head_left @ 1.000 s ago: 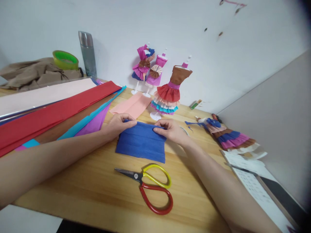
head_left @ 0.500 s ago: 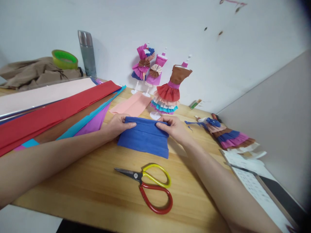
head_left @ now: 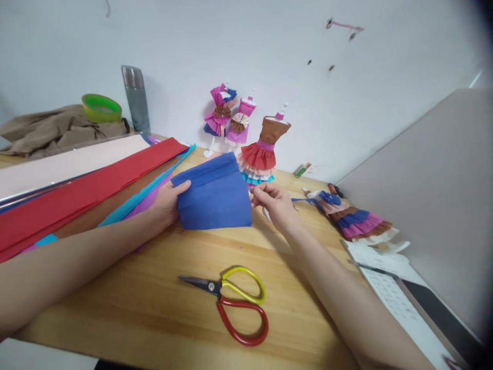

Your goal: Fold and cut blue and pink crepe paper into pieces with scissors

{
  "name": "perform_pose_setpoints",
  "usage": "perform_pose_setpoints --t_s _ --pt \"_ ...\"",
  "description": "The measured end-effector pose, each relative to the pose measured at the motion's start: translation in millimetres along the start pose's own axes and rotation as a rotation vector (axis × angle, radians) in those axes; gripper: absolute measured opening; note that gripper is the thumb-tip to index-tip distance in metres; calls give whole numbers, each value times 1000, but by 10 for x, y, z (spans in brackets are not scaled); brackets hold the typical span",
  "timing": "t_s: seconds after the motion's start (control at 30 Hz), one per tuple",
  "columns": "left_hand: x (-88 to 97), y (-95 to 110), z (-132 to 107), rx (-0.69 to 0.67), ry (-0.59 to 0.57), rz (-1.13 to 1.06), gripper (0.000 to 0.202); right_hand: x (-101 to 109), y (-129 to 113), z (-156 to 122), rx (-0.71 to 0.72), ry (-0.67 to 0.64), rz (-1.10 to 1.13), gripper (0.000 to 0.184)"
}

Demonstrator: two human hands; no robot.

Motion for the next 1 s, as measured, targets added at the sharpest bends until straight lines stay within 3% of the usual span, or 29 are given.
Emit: perform_pose_setpoints --t_s 0.1,0.17,0.27,0.33,0.4,0.5,0.63,0.73,0.87,1.0 --pt "35 161 29 -26 37 22 33 -206 -167 -134 -36 -236 -150 38" --pt "35 370 52 -85 35 41 36 -470 -255 -357 -69 -527 -283 33" --pt "55 803 46 -240 43 37 36 -902 -306 -903 -51 -1060 -549 22" --pt "112 1095 1 -351 68 13 34 -1056 -269 -1186 -38 -1245 -768 21" --pt "192 1337 -55 -437 89 -14 31 -1137 -234 -1322 -18 -1277 -955 19" --pt "378 1602 -87 -507 167 -56 25 -1192 -222 -1356 9 -1211 -1079 25" --pt "539 1861 94 -512 263 -77 26 -1144 -171 -1246 -37 -1097 -1176 31" --pt "402 2113 350 -567 200 -8 27 -1136 -149 -1180 -43 -1075 -1158 32" --pt "129 2403 695 -588 177 124 21 -1183 -156 -1132 59 -1071 -1077 34" --pt "-147 2632 854 -663 111 283 26 -1167 -126 -1030 157 -1021 -994 47"
Point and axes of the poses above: each hand's wrist, its own z-axis towards the middle knuckle, its own x-axis out of the back of the hand, y = z × x, the point moved 8 cm from there along z, towards the middle knuckle, and after that the axes turned 7 degrees about z, right-handed, at the moved point
